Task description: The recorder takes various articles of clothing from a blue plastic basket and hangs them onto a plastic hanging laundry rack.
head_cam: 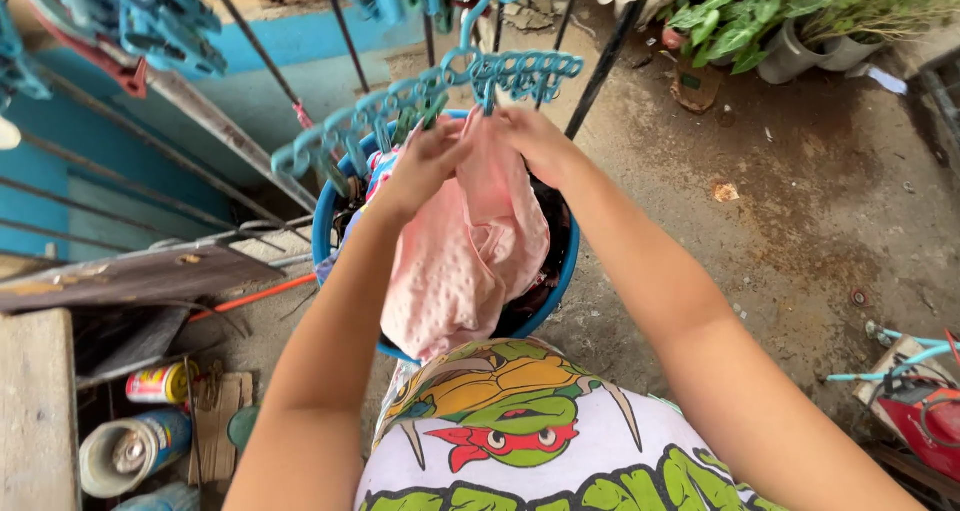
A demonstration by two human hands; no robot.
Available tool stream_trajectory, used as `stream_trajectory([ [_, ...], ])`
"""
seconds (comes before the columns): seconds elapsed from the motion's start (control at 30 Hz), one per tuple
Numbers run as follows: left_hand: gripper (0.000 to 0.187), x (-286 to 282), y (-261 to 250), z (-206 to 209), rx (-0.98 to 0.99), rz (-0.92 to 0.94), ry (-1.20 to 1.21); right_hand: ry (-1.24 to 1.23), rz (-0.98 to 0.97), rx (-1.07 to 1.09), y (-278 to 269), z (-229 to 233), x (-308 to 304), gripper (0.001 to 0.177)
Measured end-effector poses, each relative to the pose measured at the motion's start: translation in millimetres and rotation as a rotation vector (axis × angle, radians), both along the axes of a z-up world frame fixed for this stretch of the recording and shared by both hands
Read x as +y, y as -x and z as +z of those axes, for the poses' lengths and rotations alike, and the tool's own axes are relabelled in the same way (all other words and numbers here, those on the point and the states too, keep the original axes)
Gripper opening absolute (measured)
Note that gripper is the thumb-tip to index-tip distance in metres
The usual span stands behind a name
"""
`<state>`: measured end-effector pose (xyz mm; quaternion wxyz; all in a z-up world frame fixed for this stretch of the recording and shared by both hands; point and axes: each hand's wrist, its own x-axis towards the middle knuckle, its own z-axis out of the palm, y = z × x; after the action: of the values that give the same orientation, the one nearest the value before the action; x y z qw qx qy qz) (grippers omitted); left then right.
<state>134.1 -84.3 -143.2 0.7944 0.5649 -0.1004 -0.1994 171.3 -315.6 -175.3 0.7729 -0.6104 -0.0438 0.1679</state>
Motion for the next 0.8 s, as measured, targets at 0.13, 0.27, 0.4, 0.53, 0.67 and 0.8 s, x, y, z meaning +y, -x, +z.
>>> stream_trajectory([
  [0.13, 0.053, 34, 61, -16, -0.32, 0.356, -0.588, 0.314, 0.124, 0.007, 45, -18, -14, 0.043],
  [0.27, 0.078, 58, 114, -93, -0.682, 0.825, -1.402, 0.42, 0.258, 0.037, 84, -38, -31, 0.056],
  [0.4, 0.027, 99, 137, -167, -0.296, 0.734, -1.251, 0.637, 0.062, 0.144, 94, -53, -64, 0.047],
  [0.53, 0.027, 112, 152, -119, 0.006, 0.771, -0.677, 0.167, -0.08, 0.489, 109, -14, -69, 0.049],
  [0.67, 0.032, 103, 163, -54, 0.109, 0.571, -0.751, 0.18, 0.205, 0.313, 123, -83, -97, 0.052],
  [0.8, 0.032, 111, 162, -129, 0.06, 0.124, -0.862, 0.147, 0.146, 0.465, 148, -58, -72, 0.062],
])
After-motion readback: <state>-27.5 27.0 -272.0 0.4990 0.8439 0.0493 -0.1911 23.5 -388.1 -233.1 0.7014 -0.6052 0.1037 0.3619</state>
